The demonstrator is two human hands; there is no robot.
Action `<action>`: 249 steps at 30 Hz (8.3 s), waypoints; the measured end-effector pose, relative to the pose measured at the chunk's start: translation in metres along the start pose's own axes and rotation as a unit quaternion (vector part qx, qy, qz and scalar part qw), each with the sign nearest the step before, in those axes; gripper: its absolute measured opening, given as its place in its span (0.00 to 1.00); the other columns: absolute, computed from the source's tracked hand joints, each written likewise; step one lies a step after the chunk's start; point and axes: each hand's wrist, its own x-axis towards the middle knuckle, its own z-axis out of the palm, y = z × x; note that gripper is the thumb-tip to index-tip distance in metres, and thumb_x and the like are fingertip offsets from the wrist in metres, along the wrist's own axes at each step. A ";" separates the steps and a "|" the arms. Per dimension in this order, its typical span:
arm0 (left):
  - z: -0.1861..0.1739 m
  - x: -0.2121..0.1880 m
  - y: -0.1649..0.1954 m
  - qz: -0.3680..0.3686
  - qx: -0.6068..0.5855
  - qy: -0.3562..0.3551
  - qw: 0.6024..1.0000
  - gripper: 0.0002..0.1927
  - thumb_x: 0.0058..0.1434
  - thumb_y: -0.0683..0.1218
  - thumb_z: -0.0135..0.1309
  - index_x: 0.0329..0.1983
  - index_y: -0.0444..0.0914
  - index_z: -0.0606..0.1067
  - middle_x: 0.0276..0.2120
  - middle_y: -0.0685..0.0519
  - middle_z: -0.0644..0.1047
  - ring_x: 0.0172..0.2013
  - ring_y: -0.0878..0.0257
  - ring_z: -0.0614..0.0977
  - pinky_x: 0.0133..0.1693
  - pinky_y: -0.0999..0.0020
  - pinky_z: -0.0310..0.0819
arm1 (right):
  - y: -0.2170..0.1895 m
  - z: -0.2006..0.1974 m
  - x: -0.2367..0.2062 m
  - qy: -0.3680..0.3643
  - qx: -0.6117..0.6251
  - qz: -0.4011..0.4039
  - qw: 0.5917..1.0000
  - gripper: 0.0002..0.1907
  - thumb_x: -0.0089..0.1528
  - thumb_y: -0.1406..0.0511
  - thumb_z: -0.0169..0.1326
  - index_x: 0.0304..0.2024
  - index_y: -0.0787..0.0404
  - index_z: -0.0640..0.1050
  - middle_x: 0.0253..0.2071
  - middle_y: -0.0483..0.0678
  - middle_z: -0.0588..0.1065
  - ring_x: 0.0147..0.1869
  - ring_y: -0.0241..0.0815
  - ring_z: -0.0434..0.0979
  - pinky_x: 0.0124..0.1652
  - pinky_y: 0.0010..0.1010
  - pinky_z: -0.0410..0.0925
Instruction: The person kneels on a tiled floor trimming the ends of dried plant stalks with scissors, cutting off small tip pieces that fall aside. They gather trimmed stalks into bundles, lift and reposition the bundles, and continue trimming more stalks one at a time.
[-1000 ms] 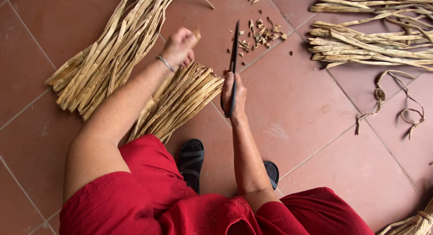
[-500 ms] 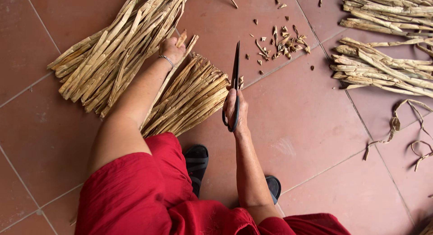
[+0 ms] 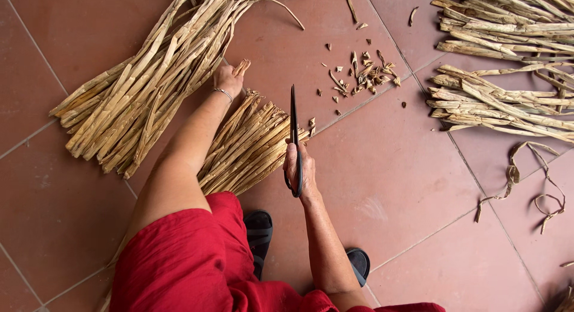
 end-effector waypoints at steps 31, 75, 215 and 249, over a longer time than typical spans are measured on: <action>-0.018 -0.101 0.014 0.189 -0.249 -0.324 0.893 0.09 0.61 0.47 0.65 0.36 0.39 0.78 0.23 0.60 0.77 0.20 0.75 0.74 0.21 0.80 0.66 | -0.023 0.012 0.009 0.067 -0.081 -0.086 0.991 0.37 0.72 0.41 0.26 0.56 0.59 0.77 0.26 0.50 0.76 0.37 0.48 0.83 0.41 0.45 0.72; -0.048 -0.093 0.005 0.143 -0.105 -0.198 0.964 0.18 0.58 0.52 0.69 0.41 0.39 0.74 0.24 0.58 0.77 0.16 0.75 0.73 0.19 0.79 0.72 | -0.019 0.019 0.017 -0.035 0.027 0.029 0.999 0.42 0.68 0.39 0.26 0.63 0.61 0.72 0.20 0.45 0.72 0.22 0.35 0.74 0.26 0.33 0.70; 0.052 -0.083 -0.009 0.163 0.370 -0.108 0.908 0.14 0.65 0.49 0.59 0.45 0.35 0.74 0.41 0.46 0.71 0.39 0.60 0.74 0.42 0.64 0.79 | 0.017 -0.017 0.023 0.086 0.243 0.098 0.961 0.45 0.66 0.37 0.33 0.56 0.71 0.73 0.19 0.42 0.69 0.20 0.30 0.66 0.20 0.26 0.62; -0.031 -0.099 0.015 0.188 -0.106 -0.221 0.951 0.17 0.61 0.55 0.64 0.41 0.38 0.78 0.37 0.49 0.83 0.39 0.64 0.85 0.44 0.65 0.84 | -0.020 -0.004 0.014 0.024 -0.097 -0.056 0.993 0.41 0.70 0.38 0.29 0.55 0.61 0.79 0.33 0.55 0.81 0.43 0.54 0.85 0.45 0.49 0.74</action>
